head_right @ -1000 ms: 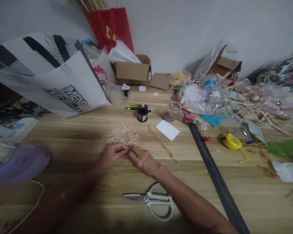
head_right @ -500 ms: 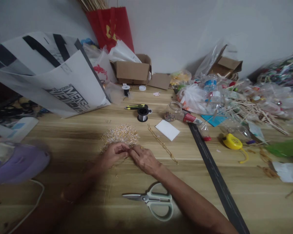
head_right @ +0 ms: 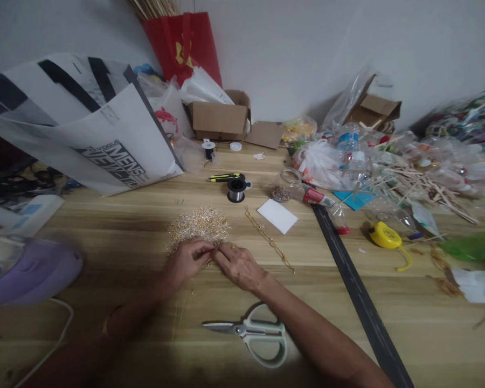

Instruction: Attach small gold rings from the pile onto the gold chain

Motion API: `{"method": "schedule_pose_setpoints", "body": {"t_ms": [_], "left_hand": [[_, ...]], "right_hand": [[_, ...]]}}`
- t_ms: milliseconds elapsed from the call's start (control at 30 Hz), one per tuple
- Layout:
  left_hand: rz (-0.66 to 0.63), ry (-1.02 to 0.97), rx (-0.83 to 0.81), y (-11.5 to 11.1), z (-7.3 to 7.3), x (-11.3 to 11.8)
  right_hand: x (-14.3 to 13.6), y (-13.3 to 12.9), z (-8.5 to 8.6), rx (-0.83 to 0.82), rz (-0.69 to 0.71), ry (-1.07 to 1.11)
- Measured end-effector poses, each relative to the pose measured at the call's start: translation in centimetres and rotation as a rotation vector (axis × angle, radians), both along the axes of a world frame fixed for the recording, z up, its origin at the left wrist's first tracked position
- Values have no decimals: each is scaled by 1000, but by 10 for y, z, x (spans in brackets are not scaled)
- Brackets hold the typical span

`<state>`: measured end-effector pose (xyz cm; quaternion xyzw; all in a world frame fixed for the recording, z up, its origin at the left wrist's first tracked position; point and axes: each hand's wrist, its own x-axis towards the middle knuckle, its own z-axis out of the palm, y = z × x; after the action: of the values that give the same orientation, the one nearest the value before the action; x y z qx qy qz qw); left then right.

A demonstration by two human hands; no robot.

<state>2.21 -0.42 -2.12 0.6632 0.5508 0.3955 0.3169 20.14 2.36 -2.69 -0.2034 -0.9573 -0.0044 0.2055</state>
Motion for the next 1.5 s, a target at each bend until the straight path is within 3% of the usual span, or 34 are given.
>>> {"method": "schedule_pose_setpoints", "body": {"t_ms": [133,267,433,667,900,1300,1500], "left_hand": [[5,60,41,-1,4,0],[-44,-61,30,0,0,0],[-25,-183,-108,1,-6,1],[-24,-276,-219,1,0,1],[-40,-287,-267,2,6,1],[-48,-255,-288,3,-2,1],[-35,-280,-299,1,2,1]], "right_hand": [[0,0,-1,-21,-21,22],[-1,0,-3,-43,-47,39],[0,0,-4,-43,-53,42],[0,1,-8,-114,-61,103],[0,3,-10,-150,-75,120],[0,4,-6,-117,-73,130],[-1,3,-8,-170,-87,163]]}}
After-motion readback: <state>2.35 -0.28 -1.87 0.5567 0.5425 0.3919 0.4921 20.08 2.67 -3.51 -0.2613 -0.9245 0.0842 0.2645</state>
